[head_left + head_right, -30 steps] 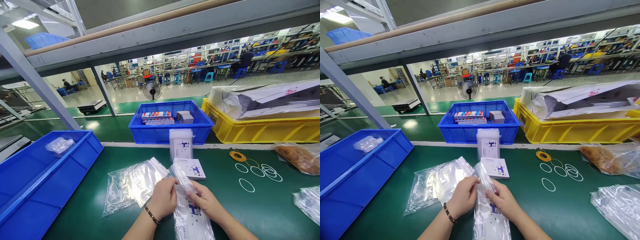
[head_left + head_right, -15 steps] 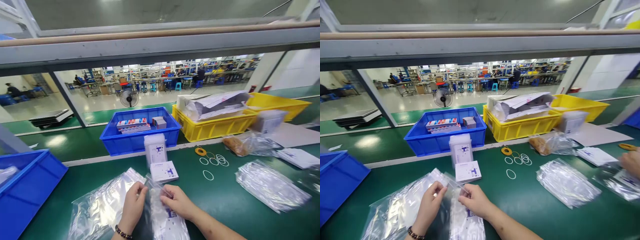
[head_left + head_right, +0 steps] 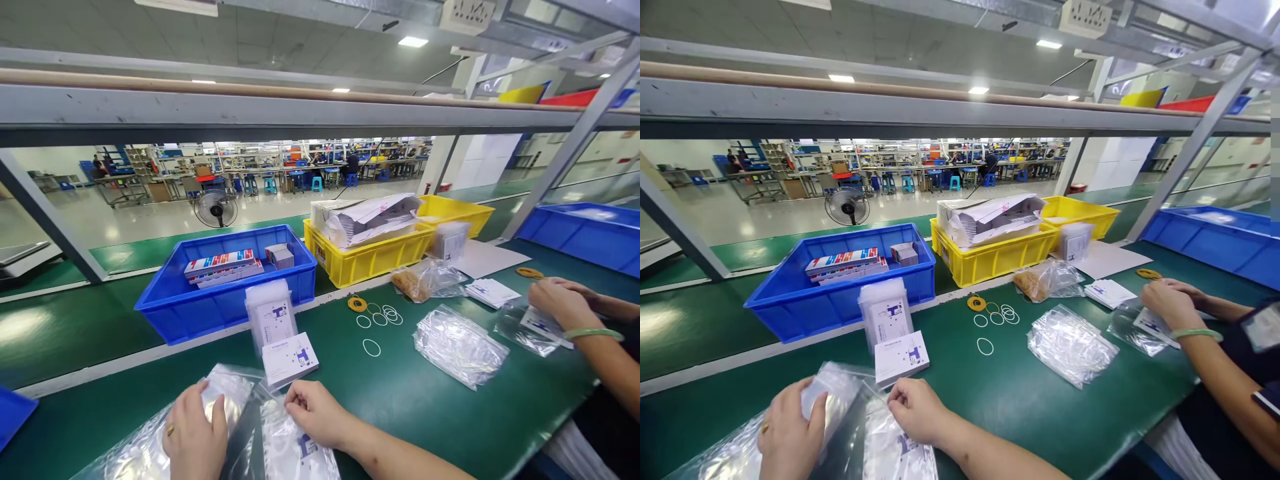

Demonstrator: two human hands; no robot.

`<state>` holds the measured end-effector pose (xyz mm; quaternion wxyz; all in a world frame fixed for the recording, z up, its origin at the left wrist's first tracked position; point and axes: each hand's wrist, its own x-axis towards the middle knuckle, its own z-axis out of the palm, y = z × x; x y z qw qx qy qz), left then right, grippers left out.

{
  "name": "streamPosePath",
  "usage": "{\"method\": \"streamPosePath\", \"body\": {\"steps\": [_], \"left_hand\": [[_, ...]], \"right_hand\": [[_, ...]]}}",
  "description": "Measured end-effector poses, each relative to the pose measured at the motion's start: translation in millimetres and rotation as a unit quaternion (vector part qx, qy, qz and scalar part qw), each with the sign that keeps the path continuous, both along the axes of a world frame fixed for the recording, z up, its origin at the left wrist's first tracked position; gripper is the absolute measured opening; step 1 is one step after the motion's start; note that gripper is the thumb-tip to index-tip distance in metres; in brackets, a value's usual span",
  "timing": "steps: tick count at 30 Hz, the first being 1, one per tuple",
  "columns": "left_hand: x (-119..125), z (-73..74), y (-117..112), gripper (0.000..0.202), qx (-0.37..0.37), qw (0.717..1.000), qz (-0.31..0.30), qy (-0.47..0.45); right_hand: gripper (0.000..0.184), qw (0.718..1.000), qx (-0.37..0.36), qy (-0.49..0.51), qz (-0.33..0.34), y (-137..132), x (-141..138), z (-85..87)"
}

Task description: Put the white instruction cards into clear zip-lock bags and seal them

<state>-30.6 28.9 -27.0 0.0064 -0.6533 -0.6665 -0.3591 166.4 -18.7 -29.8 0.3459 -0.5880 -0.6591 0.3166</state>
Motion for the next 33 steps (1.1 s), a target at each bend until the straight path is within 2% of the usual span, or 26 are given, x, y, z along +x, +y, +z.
{"method": "streamPosePath", "body": {"steps": [2, 4, 5, 6, 8, 10, 13, 16, 18, 22, 24, 28, 31, 33], "left_hand": [[4, 0.0, -3, 0.031, 0.09, 0.996, 0.0, -0.011], [13, -1.7, -12, 0.029, 0.097, 0.989, -0.096, -0.065], [19, -3.3, -18, 0.028, 0.062, 0.979, -0.166, -0.105], [25, -5.3, -24, 0.03, -0.009, 0.963, -0.226, -0.144], [35, -9.9, -33, 0.037, -0.122, 0.923, -0.29, -0.22], [41, -14.3, -35, 0.043, -0.212, 0.889, -0.283, -0.291], [38, -18.8, -28, 0.051, -0.316, 0.837, -0.241, -0.375], [33, -19.8, -23, 0.053, -0.348, 0.807, -0.232, -0.416], [33, -18.2, -25, 0.052, -0.331, 0.819, -0.232, -0.407], [42, -11.3, -37, 0.05, -0.239, 0.882, -0.239, -0.327], [45, -8.4, -41, 0.05, -0.213, 0.896, -0.253, -0.296], [48, -7.4, -43, 0.051, -0.218, 0.896, -0.274, -0.273], [47, -10.5, -41, 0.048, -0.216, 0.883, -0.298, -0.292], [45, -13.8, -39, 0.045, -0.224, 0.869, -0.313, -0.31]], "right_hand": [[0.015, 0.999, 0.03, -0.026, 0.005, -1, 1, 0.6], [0.015, 0.996, 0.069, -0.054, 0.016, -2, 1, 0.5], [0.015, 0.993, 0.093, -0.067, 0.023, -3, 1, 0.1], [0.015, 0.989, 0.118, -0.081, 0.032, -4, 1, -0.4], [0.017, 0.978, 0.172, -0.107, 0.056, -6, 0, -1.7], [0.021, 0.962, 0.223, -0.13, 0.091, -8, 0, -2.5], [0.031, 0.939, 0.277, -0.154, 0.135, -9, -1, -1.8], [0.034, 0.933, 0.286, -0.165, 0.141, -10, -3, 0.0], [0.03, 0.948, 0.254, -0.145, 0.129, -11, -4, 0.7], [0.011, 0.971, 0.191, -0.104, 0.1, -12, -6, 1.6], [0.007, 0.975, 0.177, -0.101, 0.091, -12, -6, 2.5], [0.014, 0.98, 0.153, -0.094, 0.09, -12, -6, 4.5], [0.006, 0.982, 0.136, -0.09, 0.092, -11, -6, 5.4], [0.01, 0.984, 0.125, -0.089, 0.094, -11, -5, 6.1]]}}
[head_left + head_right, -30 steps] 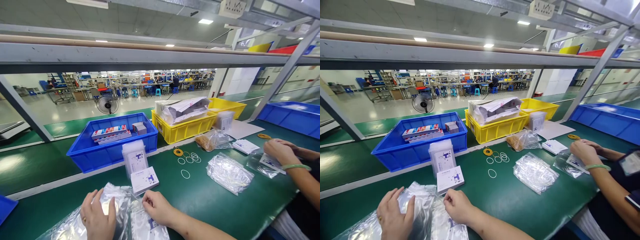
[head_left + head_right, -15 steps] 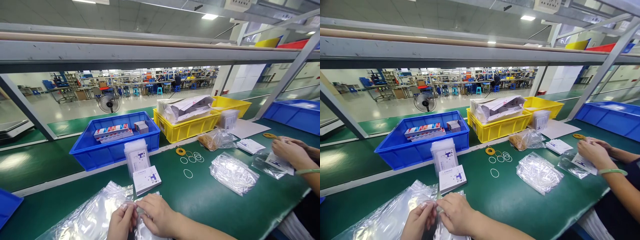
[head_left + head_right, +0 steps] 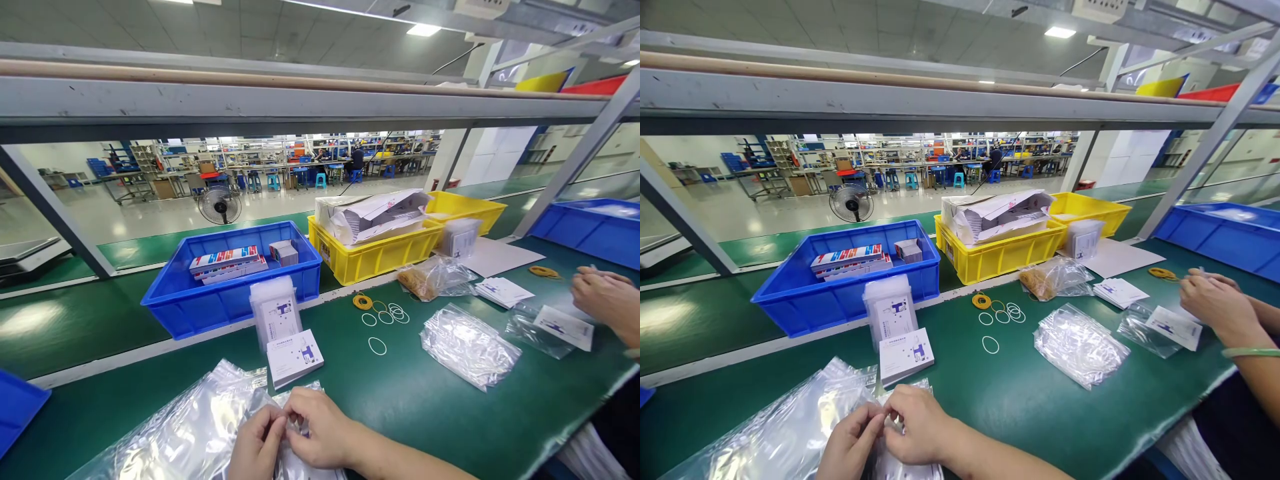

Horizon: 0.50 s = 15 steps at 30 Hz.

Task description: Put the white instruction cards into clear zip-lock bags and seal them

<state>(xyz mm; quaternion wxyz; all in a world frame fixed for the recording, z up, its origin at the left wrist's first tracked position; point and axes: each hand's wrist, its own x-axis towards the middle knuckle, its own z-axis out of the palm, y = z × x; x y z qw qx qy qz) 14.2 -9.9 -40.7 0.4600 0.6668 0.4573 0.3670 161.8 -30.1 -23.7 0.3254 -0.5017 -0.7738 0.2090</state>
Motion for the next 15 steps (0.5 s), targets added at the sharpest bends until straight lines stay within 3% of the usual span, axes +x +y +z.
{"method": "streamPosePath", "body": {"steps": [5, 11, 15], "left_hand": [[-7.1, -9.2, 6.9, 0.042, -0.034, 0.997, -0.059, 0.026], [-6.6, -7.6, 5.0, 0.044, -0.039, 0.997, -0.032, 0.056], [-4.1, -2.9, 3.2, 0.042, -0.033, 0.997, -0.04, 0.057]], "right_hand": [[0.019, 1.0, -0.017, -0.006, 0.006, 0.2, 2.4, 2.6], [0.011, 0.999, -0.027, -0.016, 0.009, -0.9, 0.7, 2.9], [0.018, 0.999, -0.027, -0.019, 0.015, 0.2, 3.0, 2.6]]}}
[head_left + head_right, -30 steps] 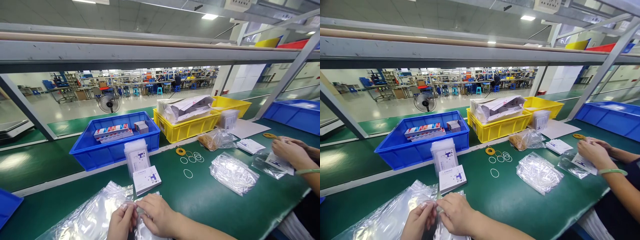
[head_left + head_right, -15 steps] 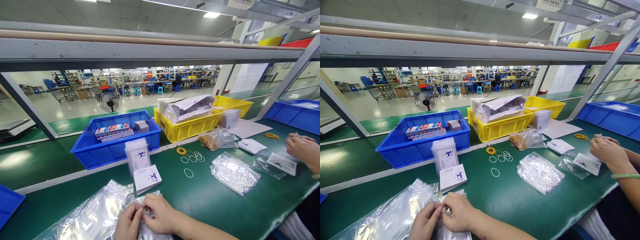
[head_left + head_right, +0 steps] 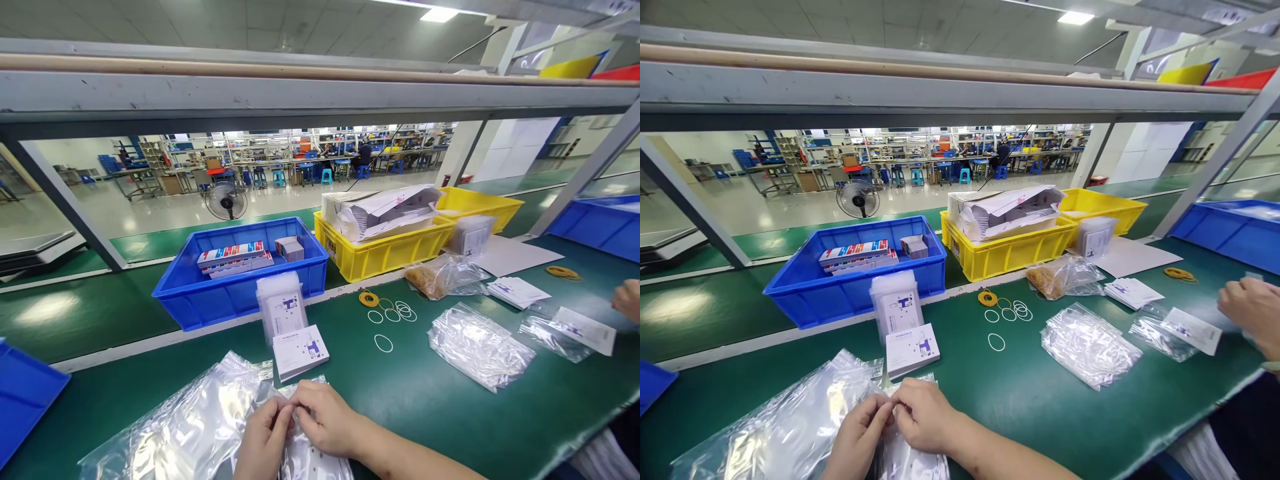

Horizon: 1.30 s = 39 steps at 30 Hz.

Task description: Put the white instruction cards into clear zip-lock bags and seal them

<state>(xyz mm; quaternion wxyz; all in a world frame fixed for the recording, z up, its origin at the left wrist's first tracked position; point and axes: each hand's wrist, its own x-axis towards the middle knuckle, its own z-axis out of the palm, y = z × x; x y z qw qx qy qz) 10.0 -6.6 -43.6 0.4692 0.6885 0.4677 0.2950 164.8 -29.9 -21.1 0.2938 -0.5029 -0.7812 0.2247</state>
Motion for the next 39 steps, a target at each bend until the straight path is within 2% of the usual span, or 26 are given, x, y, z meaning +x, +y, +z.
{"method": "streamPosePath", "body": {"steps": [3, 7, 12, 19, 23, 27, 29, 31, 33, 36, 37, 39], "left_hand": [[2, 0.9, 0, 0.041, -0.021, 1.0, -0.003, -0.018], [4, 2.8, 0, 0.044, -0.034, 0.999, 0.026, -0.025], [4, 2.1, -1, 0.042, 0.017, 1.0, 0.013, 0.017], [2, -3.8, -1, 0.033, 0.081, 0.993, -0.013, 0.088], [4, 1.5, -3, 0.031, 0.08, 0.992, 0.002, 0.097], [9, 7.1, -6, 0.032, 0.039, 0.996, -0.022, 0.082], [10, 9.7, -6, 0.033, 0.001, 0.999, -0.008, 0.054], [10, 12.5, -4, 0.035, -0.04, 0.999, 0.031, 0.006], [7, 15.4, -1, 0.037, -0.088, 0.993, 0.066, -0.05], [1, 20.6, 2, 0.042, -0.152, 0.98, 0.088, -0.096], [-2, 22.8, 3, 0.043, -0.143, 0.981, 0.091, -0.099], [-8, 27.9, 3, 0.038, -0.045, 0.99, 0.092, -0.095]], "right_hand": [[0.016, 1.0, 0.004, -0.003, -0.002, 0, 1, 0.6], [0.016, 1.0, 0.02, -0.013, -0.007, -1, -1, 1.0], [0.017, 0.998, 0.055, -0.03, -0.016, 0, -3, -4.1], [0.021, 0.989, 0.111, -0.065, -0.072, -1, -12, -20.2], [0.021, 0.985, 0.127, -0.065, -0.091, 1, -14, -22.7], [0.027, 0.983, 0.133, -0.054, -0.118, 7, -6, -17.7], [0.027, 0.983, 0.142, -0.046, -0.109, 7, -3, -13.7], [0.022, 0.984, 0.156, -0.039, -0.073, 5, -2, -9.9], [0.026, 0.985, 0.165, -0.036, -0.03, 1, -3, -7.0], [0.02, 0.987, 0.154, -0.031, 0.008, -1, -3, -3.8], [0.023, 0.989, 0.144, -0.025, 0.014, -1, -2, -2.5], [0.025, 0.993, 0.115, -0.005, 0.023, 0, 2, 1.4]]}}
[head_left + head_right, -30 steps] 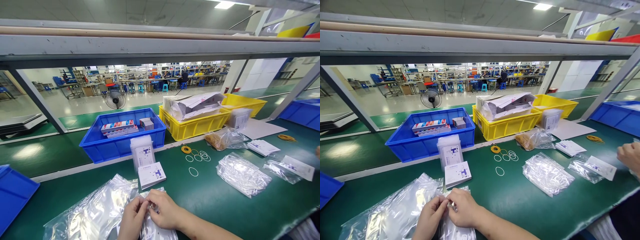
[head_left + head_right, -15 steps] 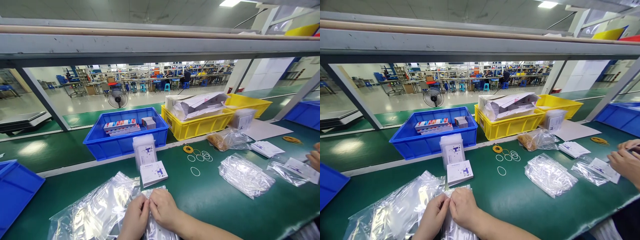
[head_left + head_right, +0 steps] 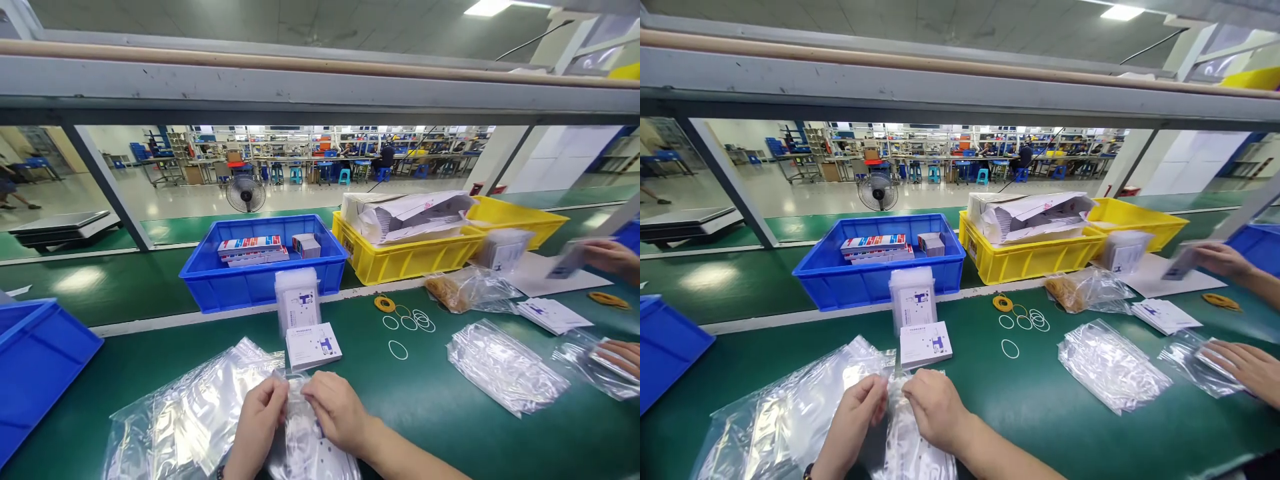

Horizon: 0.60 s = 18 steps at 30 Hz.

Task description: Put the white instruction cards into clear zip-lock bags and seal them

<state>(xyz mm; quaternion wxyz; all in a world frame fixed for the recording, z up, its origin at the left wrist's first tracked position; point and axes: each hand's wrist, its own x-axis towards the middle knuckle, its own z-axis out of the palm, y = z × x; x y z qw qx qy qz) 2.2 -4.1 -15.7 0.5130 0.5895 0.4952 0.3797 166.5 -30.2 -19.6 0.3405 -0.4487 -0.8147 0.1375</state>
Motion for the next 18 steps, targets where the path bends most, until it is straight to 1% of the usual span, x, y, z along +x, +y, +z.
{"method": "streamPosePath", "body": {"steps": [1, 2, 3, 4, 5, 6, 7, 8, 10, 13, 14, 15, 16, 18], "left_hand": [[-3, 2.9, 0, 0.032, 0.078, 0.997, -0.003, 0.012], [-5, 5.7, -1, 0.025, 0.154, 0.987, -0.018, 0.028], [-7, 8.4, -1, 0.02, 0.215, 0.974, -0.05, 0.047], [-9, 10.6, -1, 0.017, 0.249, 0.962, -0.092, 0.07], [-10, 12.2, -1, 0.016, 0.257, 0.952, -0.135, 0.095], [-10, 13.2, -1, 0.014, 0.246, 0.947, -0.168, 0.123], [-10, 13.7, -1, 0.011, 0.225, 0.945, -0.184, 0.15], [-10, 13.6, 0, 0.01, 0.204, 0.946, -0.181, 0.176], [-10, 12.9, 2, 0.01, 0.168, 0.951, -0.155, 0.208], [-10, 11.7, 4, 0.013, 0.136, 0.956, -0.152, 0.211], [-10, 11.7, 4, 0.014, 0.13, 0.957, -0.156, 0.209], [-10, 11.8, 4, 0.015, 0.123, 0.958, -0.158, 0.206], [-9, 12.0, 4, 0.015, 0.118, 0.96, -0.157, 0.202], [-9, 12.5, 4, 0.015, 0.105, 0.964, -0.156, 0.186]], "right_hand": [[0.024, 1.0, -0.02, 0.012, 0.007, 1, 2, 2.6], [0.024, 0.999, -0.041, 0.023, 0.017, 1, 5, 5.5], [0.023, 0.997, -0.063, 0.034, 0.029, 2, 8, 8.6], [0.023, 0.995, -0.085, 0.042, 0.043, 2, 10, 11.7], [0.022, 0.992, -0.106, 0.048, 0.057, 3, 13, 14.5], [0.022, 0.988, -0.125, 0.051, 0.07, 3, 16, 17.1], [0.021, 0.985, -0.144, 0.052, 0.082, 4, 19, 19.3], [0.022, 0.982, -0.16, 0.052, 0.092, 5, 22, 21.1], [0.025, 0.977, -0.18, 0.049, 0.103, 8, 28, 23.4], [0.03, 0.976, -0.185, 0.054, 0.101, 13, 35, 22.2], [0.029, 0.978, -0.179, 0.058, 0.088, 15, 38, 20.1], [0.027, 0.982, -0.168, 0.059, 0.061, 17, 40, 16.8], [0.025, 0.986, -0.153, 0.057, 0.02, 20, 42, 12.5], [0.029, 0.987, -0.128, 0.042, -0.084, 27, 47, 1.3]]}}
